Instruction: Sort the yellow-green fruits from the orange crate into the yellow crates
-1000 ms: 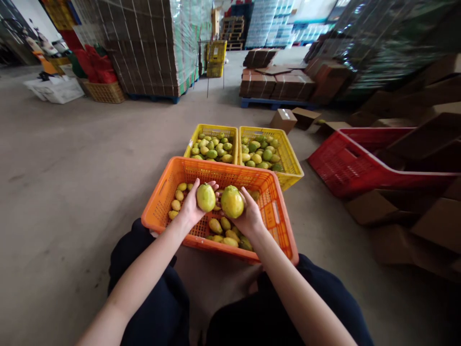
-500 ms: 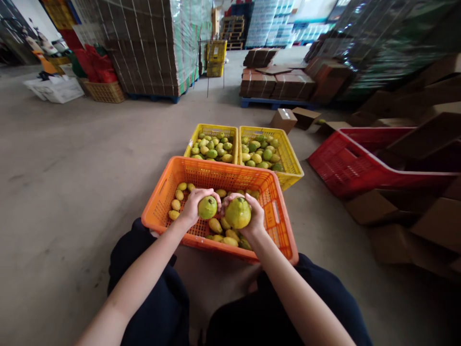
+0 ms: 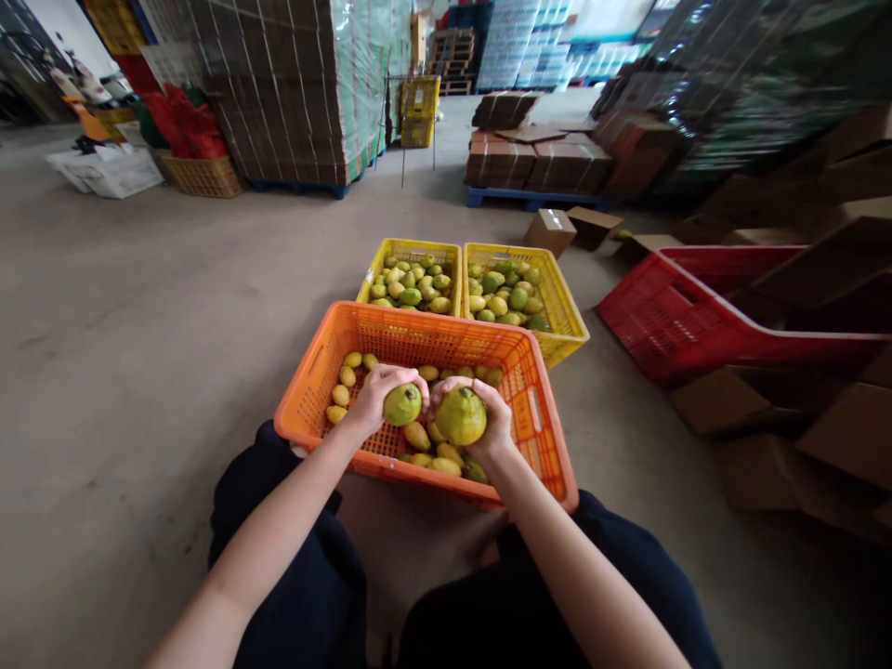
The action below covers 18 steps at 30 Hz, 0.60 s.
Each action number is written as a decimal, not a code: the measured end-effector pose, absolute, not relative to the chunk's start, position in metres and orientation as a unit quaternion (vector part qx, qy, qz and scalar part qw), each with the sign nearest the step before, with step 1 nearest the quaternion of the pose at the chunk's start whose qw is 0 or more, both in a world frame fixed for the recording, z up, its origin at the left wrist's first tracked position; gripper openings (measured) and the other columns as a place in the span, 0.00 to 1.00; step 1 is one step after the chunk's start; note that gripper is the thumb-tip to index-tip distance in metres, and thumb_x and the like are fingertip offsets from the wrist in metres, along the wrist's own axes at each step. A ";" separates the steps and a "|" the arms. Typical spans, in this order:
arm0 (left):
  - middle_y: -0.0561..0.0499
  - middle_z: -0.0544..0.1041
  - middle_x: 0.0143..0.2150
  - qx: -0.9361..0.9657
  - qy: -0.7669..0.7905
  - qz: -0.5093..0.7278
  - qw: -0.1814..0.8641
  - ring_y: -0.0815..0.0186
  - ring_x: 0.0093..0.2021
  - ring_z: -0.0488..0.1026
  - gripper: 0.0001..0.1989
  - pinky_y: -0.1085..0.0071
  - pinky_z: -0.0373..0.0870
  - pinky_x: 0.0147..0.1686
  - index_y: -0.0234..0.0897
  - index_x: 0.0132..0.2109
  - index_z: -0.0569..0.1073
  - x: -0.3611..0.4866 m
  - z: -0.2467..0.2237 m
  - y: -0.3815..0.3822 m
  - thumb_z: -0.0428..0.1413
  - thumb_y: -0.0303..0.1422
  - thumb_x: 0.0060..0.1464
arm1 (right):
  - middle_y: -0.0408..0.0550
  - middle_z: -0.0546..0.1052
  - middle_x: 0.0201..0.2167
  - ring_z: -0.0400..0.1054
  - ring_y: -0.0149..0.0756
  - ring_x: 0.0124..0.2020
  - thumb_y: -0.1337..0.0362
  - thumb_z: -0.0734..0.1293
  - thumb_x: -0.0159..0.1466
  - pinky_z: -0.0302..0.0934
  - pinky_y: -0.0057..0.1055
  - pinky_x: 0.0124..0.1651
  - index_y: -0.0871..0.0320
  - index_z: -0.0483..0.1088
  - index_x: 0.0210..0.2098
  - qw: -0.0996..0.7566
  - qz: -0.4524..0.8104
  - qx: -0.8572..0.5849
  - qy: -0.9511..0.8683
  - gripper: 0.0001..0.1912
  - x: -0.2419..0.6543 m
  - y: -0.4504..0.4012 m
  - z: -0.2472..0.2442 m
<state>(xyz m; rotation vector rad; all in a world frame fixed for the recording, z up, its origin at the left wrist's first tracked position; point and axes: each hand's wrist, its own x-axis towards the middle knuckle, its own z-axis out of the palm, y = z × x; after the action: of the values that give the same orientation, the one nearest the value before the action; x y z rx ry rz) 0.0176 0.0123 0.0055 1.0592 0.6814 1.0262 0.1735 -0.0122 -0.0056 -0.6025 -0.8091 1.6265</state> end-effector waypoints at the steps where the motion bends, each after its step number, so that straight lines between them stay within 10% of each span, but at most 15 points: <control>1: 0.48 0.74 0.20 0.475 0.307 0.459 0.686 0.66 0.22 0.70 0.17 0.69 0.66 0.28 0.34 0.21 0.77 0.017 0.006 0.012 0.56 0.42 0.49 | 0.47 0.76 0.22 0.70 0.39 0.23 0.52 0.68 0.52 0.69 0.36 0.31 0.58 0.78 0.24 0.577 0.690 -0.261 -0.351 0.15 0.174 -0.013 -0.006; 18: 0.45 0.73 0.21 0.510 0.294 0.422 0.689 0.62 0.23 0.70 0.17 0.66 0.66 0.30 0.35 0.21 0.78 0.010 0.009 0.010 0.56 0.43 0.47 | 0.50 0.78 0.21 0.72 0.41 0.25 0.49 0.68 0.54 0.68 0.36 0.33 0.59 0.80 0.22 0.545 0.646 -0.297 -0.444 0.19 0.175 -0.021 0.010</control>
<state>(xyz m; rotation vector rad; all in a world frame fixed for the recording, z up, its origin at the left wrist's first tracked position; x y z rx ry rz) 0.0097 0.0095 0.0086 1.1419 0.6579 0.9447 0.1747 -0.0214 0.0101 -0.7056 -1.0543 1.5313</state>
